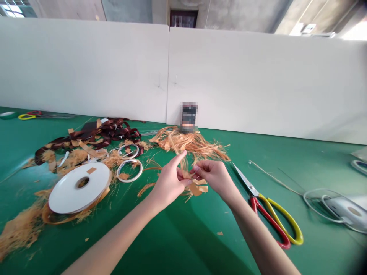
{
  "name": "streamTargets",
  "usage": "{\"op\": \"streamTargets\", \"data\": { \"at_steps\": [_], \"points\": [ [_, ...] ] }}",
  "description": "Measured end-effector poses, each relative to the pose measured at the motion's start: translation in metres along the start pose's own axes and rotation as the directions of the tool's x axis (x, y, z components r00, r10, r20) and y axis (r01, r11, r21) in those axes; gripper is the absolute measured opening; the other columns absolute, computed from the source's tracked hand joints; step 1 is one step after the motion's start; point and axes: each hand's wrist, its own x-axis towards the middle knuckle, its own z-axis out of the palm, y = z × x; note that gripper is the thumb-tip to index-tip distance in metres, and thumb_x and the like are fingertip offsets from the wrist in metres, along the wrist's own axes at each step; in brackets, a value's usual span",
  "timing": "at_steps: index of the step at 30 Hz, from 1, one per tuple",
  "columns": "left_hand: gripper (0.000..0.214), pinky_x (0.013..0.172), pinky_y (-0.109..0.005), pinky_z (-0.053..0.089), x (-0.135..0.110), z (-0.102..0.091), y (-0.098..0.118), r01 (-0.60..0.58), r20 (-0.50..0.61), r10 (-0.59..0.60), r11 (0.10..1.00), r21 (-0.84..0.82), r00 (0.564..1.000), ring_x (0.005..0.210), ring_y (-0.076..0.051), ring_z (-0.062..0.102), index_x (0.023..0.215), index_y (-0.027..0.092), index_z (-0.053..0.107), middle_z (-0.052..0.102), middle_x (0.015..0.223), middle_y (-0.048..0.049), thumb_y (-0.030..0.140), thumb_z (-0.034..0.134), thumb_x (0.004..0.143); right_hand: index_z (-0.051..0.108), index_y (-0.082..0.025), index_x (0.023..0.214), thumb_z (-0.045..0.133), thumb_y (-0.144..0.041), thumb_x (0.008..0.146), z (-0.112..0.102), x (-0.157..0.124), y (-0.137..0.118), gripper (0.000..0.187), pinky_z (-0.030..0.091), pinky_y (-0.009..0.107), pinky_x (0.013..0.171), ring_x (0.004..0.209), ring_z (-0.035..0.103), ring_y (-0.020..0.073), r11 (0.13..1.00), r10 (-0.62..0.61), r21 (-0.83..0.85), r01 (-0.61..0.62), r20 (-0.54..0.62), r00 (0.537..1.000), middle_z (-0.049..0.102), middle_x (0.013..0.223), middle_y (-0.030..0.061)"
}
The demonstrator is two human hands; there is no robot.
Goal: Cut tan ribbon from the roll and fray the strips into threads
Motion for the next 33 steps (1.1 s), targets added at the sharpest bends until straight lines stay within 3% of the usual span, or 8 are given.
{"op": "streamTargets", "data": {
  "at_steps": [10,14,17,20,22,24,28,33],
  "points": [
    [0.083,0.071,-0.034,0.052,-0.016,0.004,-0.036,0.036,-0.041,-0.047,0.973,-0.228,0.998,0.069,-0.018,0.062,0.145,0.023,0.03,0.056,0.065,0.0038,0.016,0.07,0.072,0.069,-0.017,0.076,0.068,-0.054,0.072,0.02,-0.026,0.033,0.038,0.054,0.04,0.077,0.074,0.068,0.0235,0.965,0.044,0.261,0.004,-0.18,0.983,0.072,0.078,0.0093],
    [0.086,0.073,-0.034,0.052,-0.017,0.001,-0.037,0.065,-0.02,-0.073,0.962,-0.266,0.997,0.07,-0.018,0.062,0.145,0.019,0.028,0.058,0.064,0.0036,0.017,0.071,0.071,0.069,-0.017,0.089,0.066,-0.049,0.078,0.027,-0.034,0.036,0.034,0.049,0.042,0.092,0.094,0.067,0.0249,0.921,0.049,0.389,0.005,-0.129,0.99,0.072,0.099,0.0119],
    [0.084,0.072,-0.033,0.051,-0.018,0.002,-0.038,0.039,-0.019,-0.045,0.97,-0.241,0.999,0.067,-0.017,0.061,0.144,0.021,0.031,0.058,0.065,0.0037,0.018,0.071,0.071,0.067,-0.02,0.086,0.067,-0.044,0.079,0.029,-0.039,0.03,0.025,0.043,0.04,0.101,0.111,0.061,0.0239,0.808,0.02,0.589,0.019,-0.059,0.998,0.066,0.118,0.0106],
    [0.082,0.07,-0.032,0.051,-0.019,0.003,-0.042,0.017,-0.018,-0.021,0.978,-0.208,1.0,0.066,-0.016,0.059,0.143,0.022,0.034,0.057,0.067,0.0033,0.019,0.072,0.071,0.063,-0.021,0.077,0.068,-0.041,0.079,0.029,-0.041,0.025,0.021,0.049,0.034,0.092,0.097,0.065,0.0195,0.736,0.024,0.676,-0.034,0.024,0.999,0.069,0.107,0.0075],
    [0.083,0.069,-0.032,0.051,-0.019,0.003,-0.045,0.013,-0.012,-0.016,0.977,-0.212,1.0,0.066,-0.016,0.059,0.144,0.022,0.032,0.057,0.068,0.003,0.02,0.072,0.071,0.066,-0.02,0.088,0.062,-0.044,0.083,0.031,-0.042,0.025,0.025,0.051,0.03,0.073,0.068,0.062,0.0146,0.803,0.045,0.592,-0.07,0.057,0.997,0.066,0.074,0.0026],
    [0.084,0.07,-0.032,0.051,-0.018,0.002,-0.045,0.017,-0.01,-0.02,0.974,-0.225,1.0,0.066,-0.016,0.059,0.145,0.022,0.03,0.056,0.067,0.0035,0.021,0.072,0.072,0.066,-0.017,0.098,0.057,-0.049,0.084,0.032,-0.041,0.028,0.036,0.044,0.026,0.055,0.048,0.045,0.011,0.897,0.056,0.436,-0.067,0.039,0.998,0.048,0.051,-0.0048],
    [0.086,0.071,-0.032,0.051,-0.018,0.0,-0.044,0.025,-0.011,-0.028,0.968,-0.251,1.0,0.066,-0.016,0.057,0.146,0.021,0.028,0.051,0.064,0.005,0.021,0.071,0.072,0.07,-0.014,0.087,0.066,-0.053,0.074,0.036,-0.039,0.035,0.041,0.032,0.024,0.046,0.045,0.038,0.01,0.997,0.041,0.076,-0.035,-0.087,0.995,0.05,0.051,-0.0034],
    [0.087,0.07,-0.03,0.051,-0.019,-0.001,-0.043,0.012,-0.047,-0.024,0.972,-0.233,0.999,0.066,-0.015,0.056,0.147,0.023,0.025,0.054,0.066,0.0041,0.019,0.07,0.073,0.071,-0.016,0.066,0.066,-0.049,0.076,0.035,-0.039,0.037,0.034,0.035,0.026,0.051,0.053,0.047,0.0133,0.995,0.012,-0.103,-0.014,-0.014,1.0,0.059,0.055,0.0012]
  ]
}}
